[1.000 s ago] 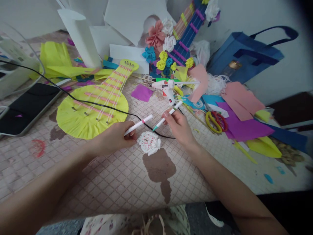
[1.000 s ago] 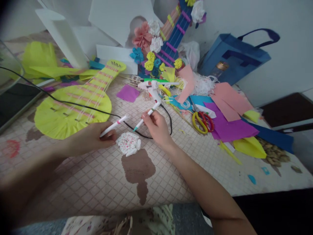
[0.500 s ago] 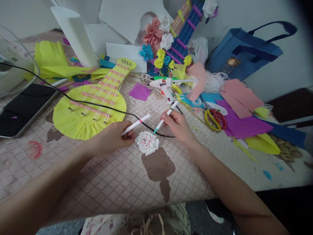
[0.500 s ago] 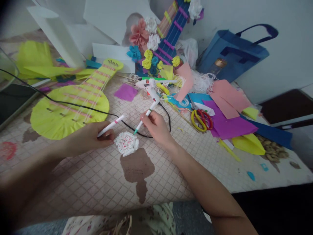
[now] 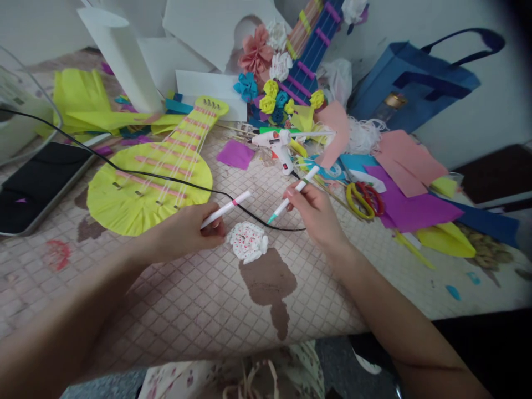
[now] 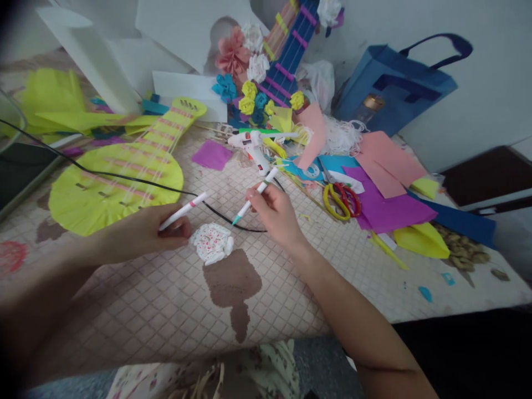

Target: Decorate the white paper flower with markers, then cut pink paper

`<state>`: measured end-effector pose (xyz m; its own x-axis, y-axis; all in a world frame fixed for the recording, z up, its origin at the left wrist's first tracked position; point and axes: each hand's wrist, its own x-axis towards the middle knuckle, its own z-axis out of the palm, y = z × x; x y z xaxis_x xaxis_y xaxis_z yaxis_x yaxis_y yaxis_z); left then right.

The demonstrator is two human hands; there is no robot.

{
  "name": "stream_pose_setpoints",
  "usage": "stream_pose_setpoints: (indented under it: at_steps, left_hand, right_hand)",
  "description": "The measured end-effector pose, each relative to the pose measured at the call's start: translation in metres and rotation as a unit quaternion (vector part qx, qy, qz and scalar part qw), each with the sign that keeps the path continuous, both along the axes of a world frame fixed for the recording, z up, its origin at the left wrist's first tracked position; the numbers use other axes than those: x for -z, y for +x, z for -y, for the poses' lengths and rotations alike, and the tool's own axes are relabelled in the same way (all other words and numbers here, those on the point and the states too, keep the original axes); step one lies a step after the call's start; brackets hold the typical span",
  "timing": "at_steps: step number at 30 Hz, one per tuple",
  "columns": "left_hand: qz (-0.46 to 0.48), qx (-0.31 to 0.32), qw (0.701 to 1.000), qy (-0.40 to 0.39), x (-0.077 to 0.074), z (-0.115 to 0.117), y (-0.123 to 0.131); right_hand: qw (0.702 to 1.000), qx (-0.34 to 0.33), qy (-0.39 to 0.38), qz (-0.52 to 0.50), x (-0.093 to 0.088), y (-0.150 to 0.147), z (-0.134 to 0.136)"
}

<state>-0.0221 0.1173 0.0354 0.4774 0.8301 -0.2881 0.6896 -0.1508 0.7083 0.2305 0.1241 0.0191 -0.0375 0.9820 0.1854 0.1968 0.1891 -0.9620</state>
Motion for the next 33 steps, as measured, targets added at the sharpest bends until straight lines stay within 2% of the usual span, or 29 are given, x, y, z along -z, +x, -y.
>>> stream_pose_setpoints:
  at_steps: [4, 9, 13, 16, 28, 33]
  left_hand:
    - [0.019, -0.017, 0.999, 0.042, -0.003, -0.001, -0.004]
    - [0.028, -0.059, 0.996, 0.057, -0.001, 0.003, 0.006]
    - [0.010, -0.071, 0.996, 0.059, -0.002, 0.006, 0.017]
    - [0.001, -0.065, 0.996, 0.057, -0.004, 0.007, 0.020]
    - [-0.016, -0.041, 0.996, 0.072, 0.005, 0.010, 0.019]
    - [-0.020, -0.036, 0.996, 0.082, 0.007, 0.010, 0.018]
  right_hand:
    - [0.998, 0.018, 0.051, -0.009, -0.006, 0.008, 0.006]
    - [0.990, 0.038, 0.120, 0.064, -0.014, 0.012, 0.040]
    - [0.976, -0.011, 0.200, 0.086, -0.007, 0.013, 0.065]
    - [0.965, -0.045, 0.241, 0.094, -0.002, 0.010, 0.069]
    - [0.962, -0.065, 0.222, 0.146, 0.001, 0.005, 0.062]
    - [0.962, -0.061, 0.238, 0.120, 0.000, 0.005, 0.063]
